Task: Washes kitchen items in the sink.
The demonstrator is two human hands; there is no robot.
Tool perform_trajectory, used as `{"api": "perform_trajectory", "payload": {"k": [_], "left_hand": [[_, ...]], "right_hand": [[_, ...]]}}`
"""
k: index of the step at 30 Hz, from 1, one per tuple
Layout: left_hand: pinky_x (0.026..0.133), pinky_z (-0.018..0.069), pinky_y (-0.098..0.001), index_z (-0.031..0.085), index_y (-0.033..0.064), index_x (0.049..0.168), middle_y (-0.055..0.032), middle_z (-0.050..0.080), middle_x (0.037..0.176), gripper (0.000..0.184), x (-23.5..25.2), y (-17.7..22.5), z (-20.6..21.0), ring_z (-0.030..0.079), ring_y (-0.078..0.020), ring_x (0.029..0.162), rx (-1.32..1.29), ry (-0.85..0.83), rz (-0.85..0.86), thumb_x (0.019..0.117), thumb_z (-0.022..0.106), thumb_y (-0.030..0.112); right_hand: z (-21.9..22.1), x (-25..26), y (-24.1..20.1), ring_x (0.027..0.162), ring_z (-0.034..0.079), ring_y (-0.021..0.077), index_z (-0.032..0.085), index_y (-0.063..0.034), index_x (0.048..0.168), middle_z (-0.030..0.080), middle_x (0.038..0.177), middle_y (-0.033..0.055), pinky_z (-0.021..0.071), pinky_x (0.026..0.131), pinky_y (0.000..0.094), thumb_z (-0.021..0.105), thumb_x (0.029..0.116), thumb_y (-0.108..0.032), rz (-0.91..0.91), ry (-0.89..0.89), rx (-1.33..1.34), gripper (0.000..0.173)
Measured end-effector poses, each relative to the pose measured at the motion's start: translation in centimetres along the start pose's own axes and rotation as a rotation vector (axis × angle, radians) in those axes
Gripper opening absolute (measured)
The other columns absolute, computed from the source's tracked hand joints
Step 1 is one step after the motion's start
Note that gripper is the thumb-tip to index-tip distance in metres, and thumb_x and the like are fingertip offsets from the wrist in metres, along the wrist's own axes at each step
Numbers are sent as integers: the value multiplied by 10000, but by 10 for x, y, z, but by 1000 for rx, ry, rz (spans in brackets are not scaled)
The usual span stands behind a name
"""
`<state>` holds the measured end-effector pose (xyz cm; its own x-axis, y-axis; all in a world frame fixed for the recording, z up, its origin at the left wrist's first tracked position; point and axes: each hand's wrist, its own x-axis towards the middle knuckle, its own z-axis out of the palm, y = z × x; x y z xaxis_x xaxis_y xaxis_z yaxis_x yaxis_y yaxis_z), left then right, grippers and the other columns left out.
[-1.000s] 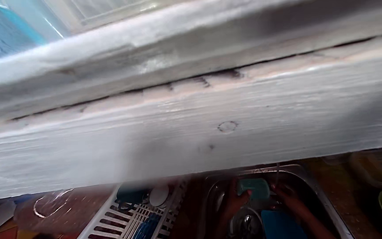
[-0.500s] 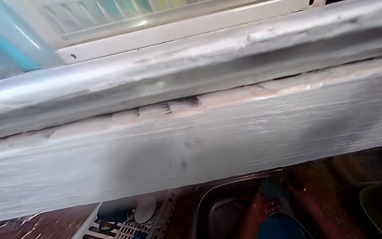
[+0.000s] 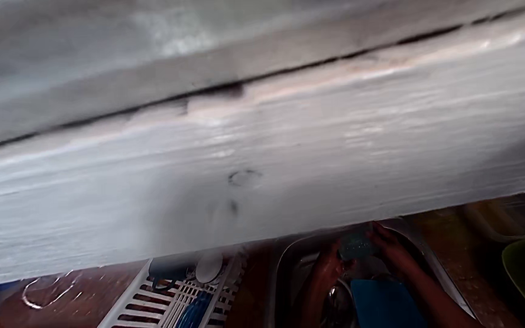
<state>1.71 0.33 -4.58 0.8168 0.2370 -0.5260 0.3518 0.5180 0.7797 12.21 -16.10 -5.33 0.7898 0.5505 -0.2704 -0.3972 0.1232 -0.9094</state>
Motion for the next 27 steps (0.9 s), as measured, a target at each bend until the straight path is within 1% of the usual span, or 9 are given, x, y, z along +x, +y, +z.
{"api": "perform_trajectory", "payload": {"k": [4,7,13,15,17,21,23,25,27], "left_hand": [[925,554,-455,426,64,1482,-178,590,1331,412,-5,-6,-19,644,-283,1100,-121,-103,37,1082,367,147],[953,543,-475,423,67,1481,-197,599,1334,479,-4,-11,-14,645,-319,1132,-223,-68,-32,1125,298,361],[661,558,-337,506,60,1341,-161,704,992,798,9,-12,16,680,-235,764,-173,26,-176,1042,79,664],[607,543,-312,502,52,1320,-150,676,933,666,12,-11,22,651,-212,696,-155,94,-106,1085,178,585],[678,582,-344,460,14,1385,-178,679,1035,499,14,-12,21,687,-233,772,-83,66,26,1131,281,403],[899,570,-459,411,9,1485,-214,492,1434,456,14,-20,15,629,-281,1125,167,-120,264,1036,453,70],[929,559,-473,424,15,1470,-204,476,1455,462,15,-25,15,610,-288,1167,143,-131,255,1009,450,39],[939,541,-475,438,25,1452,-193,531,1395,395,17,-30,18,609,-295,1155,-23,-90,169,1074,364,114],[915,555,-450,459,48,1446,-188,603,1318,442,21,-36,18,646,-297,1107,-193,-38,30,1133,297,316]], "right_hand": [[9,0,-7,999,689,171,518,-14,1423,683,1181,131,596,862,339,788,855,-108,-92,-11,-161,635],[13,-4,-18,999,695,148,562,-13,1382,704,1149,101,593,880,322,860,744,-160,-154,-21,-302,719],[-4,-2,-6,1113,680,140,509,-36,1475,672,1300,114,571,956,300,794,829,-189,-217,-10,-276,722],[-13,-5,0,1223,633,180,456,-58,1533,598,1432,143,528,1025,343,746,904,-236,-209,13,-374,715],[-18,-8,3,1315,579,200,438,-68,1549,536,1511,145,490,1080,369,649,986,-249,-174,50,-337,629],[-14,-9,-7,1044,669,295,539,-53,1402,617,1277,178,592,763,474,513,1085,-343,151,265,126,431],[-13,-9,-9,867,691,276,585,9,1286,647,1101,185,606,658,440,539,1079,-235,177,281,112,324],[-10,-11,-8,753,687,211,667,49,1111,683,952,151,606,640,373,586,1042,-107,60,228,-76,189],[-7,-17,-4,820,693,162,724,32,1000,718,960,112,600,743,341,633,995,-78,-137,137,-344,143]]}}
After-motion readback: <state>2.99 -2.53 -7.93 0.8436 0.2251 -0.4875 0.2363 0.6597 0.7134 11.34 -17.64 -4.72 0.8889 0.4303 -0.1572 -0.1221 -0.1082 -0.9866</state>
